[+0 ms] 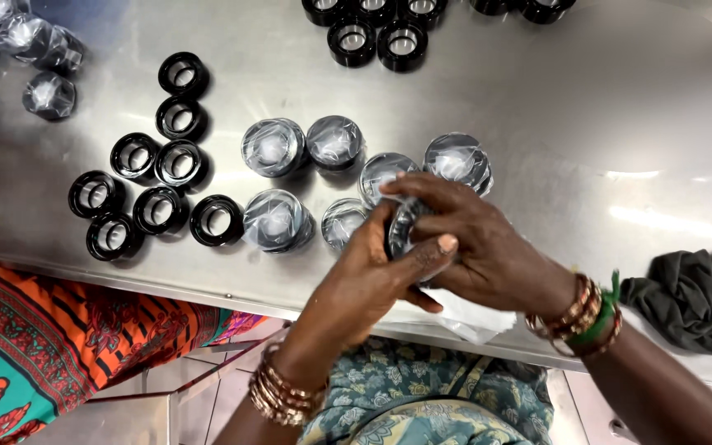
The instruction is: The person picks up a stack of plastic bags and places them on the table. They then pick up black metal rings, wrap them individually in the plastic bags by hand, and set them aside on the table.
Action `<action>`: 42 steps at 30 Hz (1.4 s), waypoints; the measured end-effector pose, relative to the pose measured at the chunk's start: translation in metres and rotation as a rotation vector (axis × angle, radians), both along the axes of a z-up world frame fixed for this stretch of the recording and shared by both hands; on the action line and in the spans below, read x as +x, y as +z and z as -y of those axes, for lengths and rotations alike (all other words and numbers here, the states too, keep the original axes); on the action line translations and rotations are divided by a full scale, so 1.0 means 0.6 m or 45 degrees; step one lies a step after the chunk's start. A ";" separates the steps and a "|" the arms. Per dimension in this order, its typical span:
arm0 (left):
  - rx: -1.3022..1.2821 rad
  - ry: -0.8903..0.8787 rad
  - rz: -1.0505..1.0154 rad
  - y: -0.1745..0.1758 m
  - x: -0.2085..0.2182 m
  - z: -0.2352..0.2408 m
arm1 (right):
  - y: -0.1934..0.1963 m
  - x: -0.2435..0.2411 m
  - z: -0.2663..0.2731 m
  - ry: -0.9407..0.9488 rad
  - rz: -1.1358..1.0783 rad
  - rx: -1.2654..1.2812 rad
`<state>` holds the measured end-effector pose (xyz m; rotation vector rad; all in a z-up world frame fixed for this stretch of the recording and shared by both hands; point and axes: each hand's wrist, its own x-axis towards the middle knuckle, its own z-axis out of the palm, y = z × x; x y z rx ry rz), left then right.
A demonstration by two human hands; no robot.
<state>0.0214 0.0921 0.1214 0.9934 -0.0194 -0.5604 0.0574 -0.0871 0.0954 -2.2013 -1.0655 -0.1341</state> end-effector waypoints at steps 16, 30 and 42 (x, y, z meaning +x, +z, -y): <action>2.393 0.040 1.259 -0.174 0.182 -0.089 | -0.210 0.473 -0.066 -0.738 -0.359 -0.469; 1.420 -0.359 1.017 -0.134 -0.081 0.156 | -0.202 0.334 0.137 -0.680 -0.075 -0.342; 1.241 -0.397 0.510 -0.181 -0.040 0.159 | -0.153 0.008 0.301 -0.561 -1.317 1.175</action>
